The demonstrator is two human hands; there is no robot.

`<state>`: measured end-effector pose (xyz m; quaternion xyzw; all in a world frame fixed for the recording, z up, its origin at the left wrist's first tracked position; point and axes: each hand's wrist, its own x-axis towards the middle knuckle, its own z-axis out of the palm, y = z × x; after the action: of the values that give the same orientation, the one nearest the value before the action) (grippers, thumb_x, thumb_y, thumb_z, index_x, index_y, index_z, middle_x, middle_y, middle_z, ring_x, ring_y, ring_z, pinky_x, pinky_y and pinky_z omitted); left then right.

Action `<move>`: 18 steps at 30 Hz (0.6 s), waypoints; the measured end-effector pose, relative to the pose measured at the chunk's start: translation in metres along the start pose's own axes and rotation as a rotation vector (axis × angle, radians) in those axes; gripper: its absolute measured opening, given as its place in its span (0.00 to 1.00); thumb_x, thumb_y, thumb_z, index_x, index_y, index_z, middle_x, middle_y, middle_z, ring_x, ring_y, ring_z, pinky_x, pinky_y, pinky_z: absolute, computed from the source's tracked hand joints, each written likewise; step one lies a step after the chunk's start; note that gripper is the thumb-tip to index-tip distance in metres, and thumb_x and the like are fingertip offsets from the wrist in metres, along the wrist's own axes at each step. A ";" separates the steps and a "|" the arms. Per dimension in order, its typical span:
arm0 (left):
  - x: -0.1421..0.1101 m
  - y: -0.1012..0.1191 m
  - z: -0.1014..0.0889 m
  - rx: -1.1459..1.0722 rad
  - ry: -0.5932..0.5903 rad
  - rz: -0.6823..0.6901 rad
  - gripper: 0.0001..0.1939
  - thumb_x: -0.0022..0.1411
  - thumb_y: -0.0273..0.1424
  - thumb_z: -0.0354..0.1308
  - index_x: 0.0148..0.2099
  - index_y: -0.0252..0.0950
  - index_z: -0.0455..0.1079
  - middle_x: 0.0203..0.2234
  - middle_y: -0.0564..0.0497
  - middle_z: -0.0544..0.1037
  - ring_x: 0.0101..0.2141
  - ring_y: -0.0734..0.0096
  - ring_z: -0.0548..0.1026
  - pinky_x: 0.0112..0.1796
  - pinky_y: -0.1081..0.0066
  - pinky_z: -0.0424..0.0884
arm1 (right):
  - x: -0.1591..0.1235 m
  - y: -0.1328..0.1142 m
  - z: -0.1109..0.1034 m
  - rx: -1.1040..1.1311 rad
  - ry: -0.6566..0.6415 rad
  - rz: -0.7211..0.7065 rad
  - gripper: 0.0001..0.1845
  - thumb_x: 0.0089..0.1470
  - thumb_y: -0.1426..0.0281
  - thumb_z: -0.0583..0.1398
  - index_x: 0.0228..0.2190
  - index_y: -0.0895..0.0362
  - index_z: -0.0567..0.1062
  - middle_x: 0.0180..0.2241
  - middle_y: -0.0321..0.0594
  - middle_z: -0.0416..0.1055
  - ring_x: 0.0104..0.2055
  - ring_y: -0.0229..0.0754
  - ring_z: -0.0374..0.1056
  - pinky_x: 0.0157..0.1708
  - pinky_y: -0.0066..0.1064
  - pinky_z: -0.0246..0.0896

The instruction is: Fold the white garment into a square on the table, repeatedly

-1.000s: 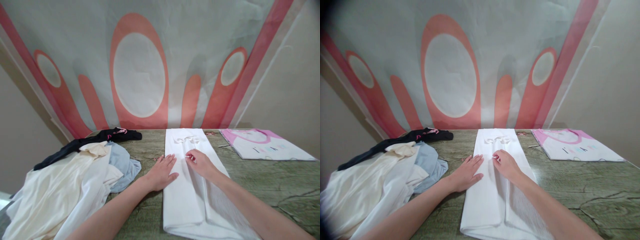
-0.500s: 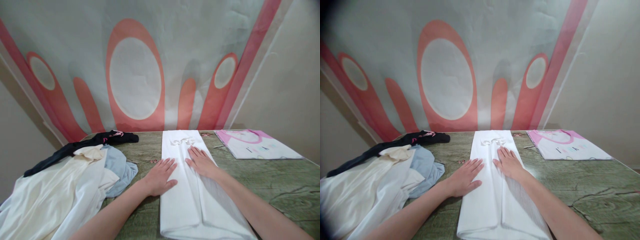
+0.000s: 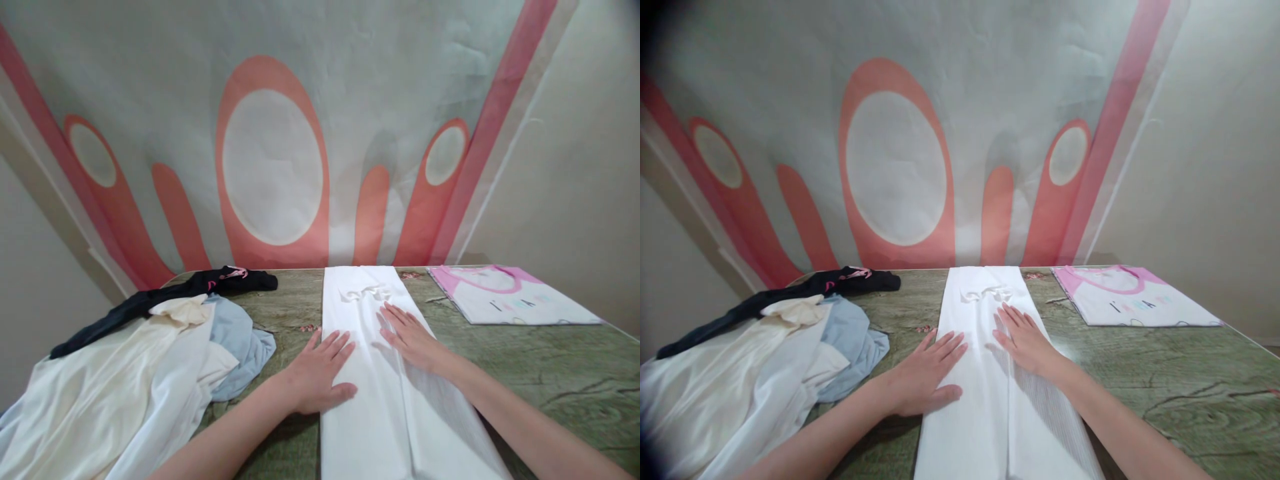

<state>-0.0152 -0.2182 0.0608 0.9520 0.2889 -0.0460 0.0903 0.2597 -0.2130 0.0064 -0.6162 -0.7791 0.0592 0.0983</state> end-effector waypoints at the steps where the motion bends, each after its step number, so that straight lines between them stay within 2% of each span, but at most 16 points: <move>1: 0.000 -0.002 -0.001 -0.010 0.004 -0.007 0.33 0.65 0.49 0.35 0.65 0.35 0.41 0.63 0.42 0.43 0.62 0.56 0.42 0.58 0.51 0.38 | -0.002 0.004 -0.002 0.009 0.005 0.001 0.34 0.59 0.52 0.38 0.61 0.57 0.49 0.63 0.44 0.41 0.64 0.45 0.37 0.60 0.45 0.37; 5: 0.004 -0.011 0.000 -0.007 0.046 -0.063 0.32 0.66 0.47 0.34 0.65 0.33 0.42 0.63 0.42 0.42 0.62 0.58 0.42 0.58 0.53 0.39 | -0.007 0.020 0.000 -0.053 0.012 0.031 0.36 0.58 0.51 0.39 0.60 0.59 0.50 0.63 0.45 0.41 0.64 0.46 0.37 0.60 0.46 0.37; 8: 0.006 -0.009 0.003 0.003 0.027 -0.053 0.34 0.65 0.49 0.35 0.65 0.32 0.42 0.63 0.41 0.41 0.62 0.58 0.40 0.58 0.55 0.40 | -0.012 0.026 0.005 -0.104 0.004 0.020 0.35 0.58 0.51 0.39 0.60 0.59 0.50 0.63 0.44 0.42 0.64 0.46 0.38 0.60 0.46 0.37; 18: -0.011 0.010 0.005 -0.020 -0.008 -0.031 0.36 0.64 0.51 0.35 0.66 0.34 0.39 0.63 0.40 0.39 0.62 0.55 0.38 0.57 0.50 0.37 | -0.038 0.014 0.005 -0.110 0.019 0.005 0.34 0.59 0.53 0.41 0.60 0.58 0.51 0.62 0.42 0.45 0.64 0.45 0.40 0.61 0.46 0.38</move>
<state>-0.0191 -0.2337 0.0588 0.9463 0.3036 -0.0482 0.1004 0.2805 -0.2465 -0.0046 -0.6230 -0.7789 0.0109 0.0715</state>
